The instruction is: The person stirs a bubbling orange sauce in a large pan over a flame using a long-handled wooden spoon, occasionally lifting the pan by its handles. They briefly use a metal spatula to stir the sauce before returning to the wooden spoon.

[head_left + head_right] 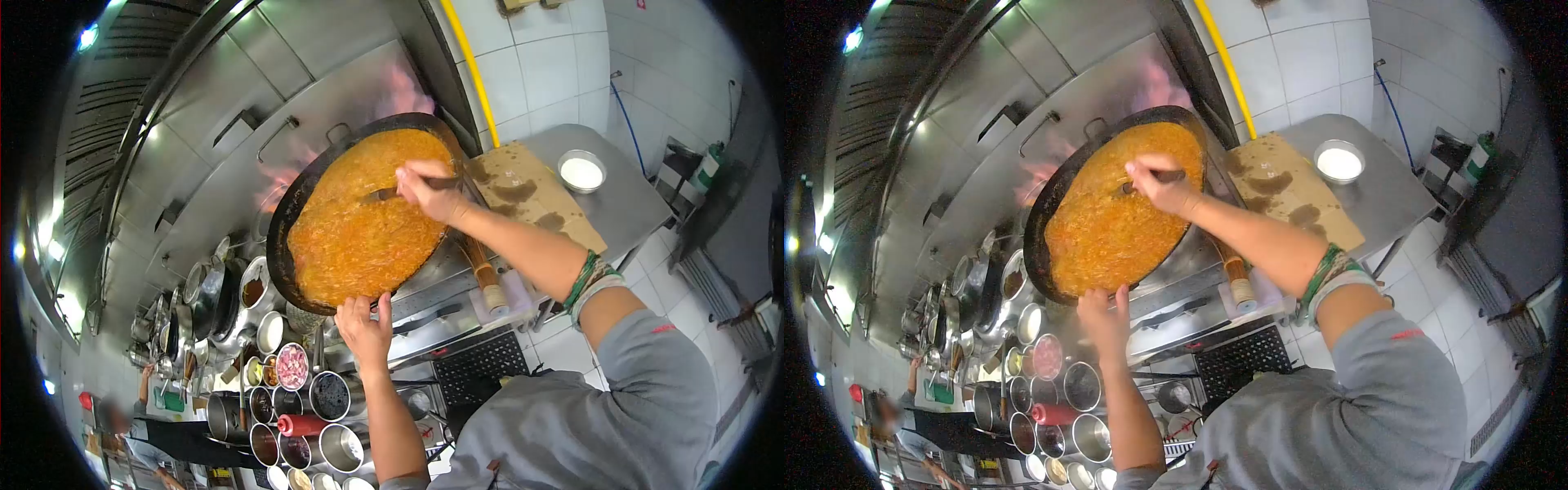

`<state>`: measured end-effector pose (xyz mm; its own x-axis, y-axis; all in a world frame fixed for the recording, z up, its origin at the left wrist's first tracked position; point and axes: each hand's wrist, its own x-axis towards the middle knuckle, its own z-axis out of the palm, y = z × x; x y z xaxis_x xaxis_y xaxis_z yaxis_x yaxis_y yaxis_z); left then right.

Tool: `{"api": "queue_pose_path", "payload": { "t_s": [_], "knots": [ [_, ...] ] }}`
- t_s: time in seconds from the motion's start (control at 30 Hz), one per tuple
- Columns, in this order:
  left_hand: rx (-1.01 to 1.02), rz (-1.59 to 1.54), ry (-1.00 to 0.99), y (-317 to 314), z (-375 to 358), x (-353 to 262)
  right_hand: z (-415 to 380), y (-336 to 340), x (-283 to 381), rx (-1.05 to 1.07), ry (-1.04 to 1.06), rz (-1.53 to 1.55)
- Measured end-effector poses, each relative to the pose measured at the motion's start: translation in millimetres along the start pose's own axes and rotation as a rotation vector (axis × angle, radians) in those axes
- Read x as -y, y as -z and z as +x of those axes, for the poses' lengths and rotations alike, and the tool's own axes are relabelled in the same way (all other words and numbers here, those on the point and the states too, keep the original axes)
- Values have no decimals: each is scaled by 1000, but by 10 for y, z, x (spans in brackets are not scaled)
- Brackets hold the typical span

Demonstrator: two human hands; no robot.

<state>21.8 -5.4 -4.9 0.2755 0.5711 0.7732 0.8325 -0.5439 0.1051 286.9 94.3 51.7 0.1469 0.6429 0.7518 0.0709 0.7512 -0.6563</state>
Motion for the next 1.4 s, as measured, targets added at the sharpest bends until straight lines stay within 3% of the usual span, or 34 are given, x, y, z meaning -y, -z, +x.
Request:
{"api": "queue_pose_path", "payload": {
  "t_s": [0.1, 0.13, 0.27, 0.57, 0.93, 1.1, 1.2, 1.23, 1.27, 1.4],
  "knots": [
    [-83, -32, -16, 39, 23, -56, 223, 292, 274, -55, -107, -51],
    [34, -24, 57, 64, 7, -55, 325, 427, 435, -10, -87, -101],
    [7, -59, 50, 44, -3, -27, 719, 755, 700, 55, -73, 96],
    [6, -34, 38, 41, 16, -23, 1299, 1263, 1423, 164, -190, 151],
    [10, -67, 73, 47, 50, -37, 1780, 1684, 2147, 2, -310, 135],
    [43, -64, 98, 69, 68, -57, 1771, 1922, 2130, -87, -275, 162],
    [53, -56, 104, 54, 67, -53, 1665, 2123, 1857, -36, -275, 263],
    [59, -55, 108, 51, 69, -54, 1615, 2082, 1803, -13, -279, 309],
    [65, -54, 111, 50, 71, -55, 1495, 1988, 1728, -128, -246, 301],
    [22, -23, 64, 25, 82, -33, 1074, 1875, 1373, -113, -165, 421]
  ]
}}
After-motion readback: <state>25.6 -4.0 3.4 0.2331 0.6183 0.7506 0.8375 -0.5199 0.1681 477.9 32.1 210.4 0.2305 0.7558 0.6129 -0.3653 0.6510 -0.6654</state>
